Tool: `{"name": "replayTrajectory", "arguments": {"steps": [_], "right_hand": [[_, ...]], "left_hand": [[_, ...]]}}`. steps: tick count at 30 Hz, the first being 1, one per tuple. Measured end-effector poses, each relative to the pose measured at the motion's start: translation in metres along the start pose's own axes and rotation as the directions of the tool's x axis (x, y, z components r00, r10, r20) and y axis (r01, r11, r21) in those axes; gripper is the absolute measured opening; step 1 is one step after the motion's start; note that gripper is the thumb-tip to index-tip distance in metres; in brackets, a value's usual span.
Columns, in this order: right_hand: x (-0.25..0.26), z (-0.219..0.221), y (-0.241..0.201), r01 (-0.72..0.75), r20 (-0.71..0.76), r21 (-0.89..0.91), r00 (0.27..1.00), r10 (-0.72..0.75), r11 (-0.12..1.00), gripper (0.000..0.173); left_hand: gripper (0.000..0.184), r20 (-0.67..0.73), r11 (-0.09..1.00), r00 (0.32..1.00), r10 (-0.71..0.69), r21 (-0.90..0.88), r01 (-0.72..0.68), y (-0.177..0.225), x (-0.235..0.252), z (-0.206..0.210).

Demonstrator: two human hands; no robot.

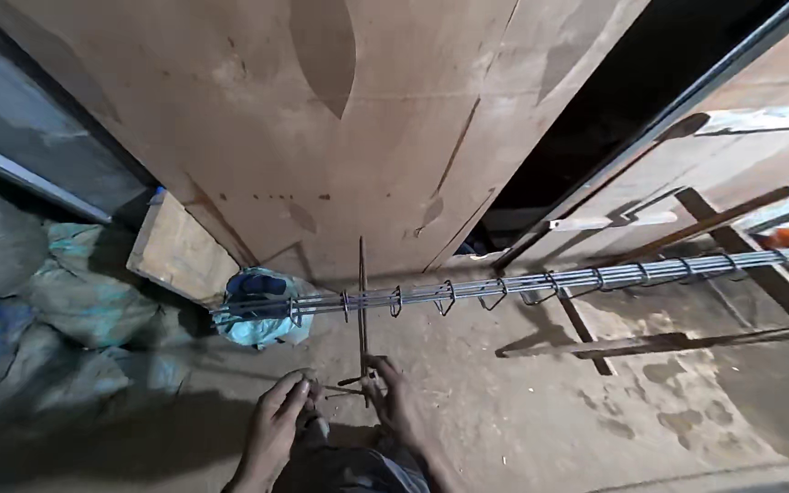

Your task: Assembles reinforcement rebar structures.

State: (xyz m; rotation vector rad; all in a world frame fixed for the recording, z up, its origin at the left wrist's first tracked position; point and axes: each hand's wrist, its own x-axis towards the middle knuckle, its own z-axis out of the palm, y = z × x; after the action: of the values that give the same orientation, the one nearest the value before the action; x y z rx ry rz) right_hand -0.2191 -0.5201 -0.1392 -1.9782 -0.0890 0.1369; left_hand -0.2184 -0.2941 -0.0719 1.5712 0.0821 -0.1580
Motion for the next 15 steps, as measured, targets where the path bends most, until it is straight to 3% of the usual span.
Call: {"name": "replayTrajectory", "arguments": {"steps": [3, 5, 10, 15], "right_hand": [[-0.022, -0.017, -0.032, 0.106, 0.244, 0.111, 0.961, -0.130, 0.988, 0.040], [-0.033, -0.024, -0.028, 0.114, 0.295, 0.126, 0.944, -0.147, 0.985, 0.032], [-0.057, -0.049, -0.029, 0.130, 0.369, -0.170, 0.928, -0.059, 0.977, 0.031], [-0.052, -0.061, -0.009, 0.055, 0.404, -0.168, 0.915, 0.018, 0.984, 0.031]], "left_hand": [[0.025, -0.109, 0.941, 0.989, -0.102, -0.334, 0.060, 0.009, -0.011, 0.067], [0.026, -0.218, 0.892, 0.962, -0.164, -0.449, 0.050, 0.016, -0.017, 0.095], [0.025, -0.425, 0.783, 0.846, -0.322, -0.622, -0.015, 0.015, -0.029, 0.123], [0.024, -0.507, 0.763, 0.798, -0.326, -0.640, -0.095, 0.010, -0.011, 0.128]]}}
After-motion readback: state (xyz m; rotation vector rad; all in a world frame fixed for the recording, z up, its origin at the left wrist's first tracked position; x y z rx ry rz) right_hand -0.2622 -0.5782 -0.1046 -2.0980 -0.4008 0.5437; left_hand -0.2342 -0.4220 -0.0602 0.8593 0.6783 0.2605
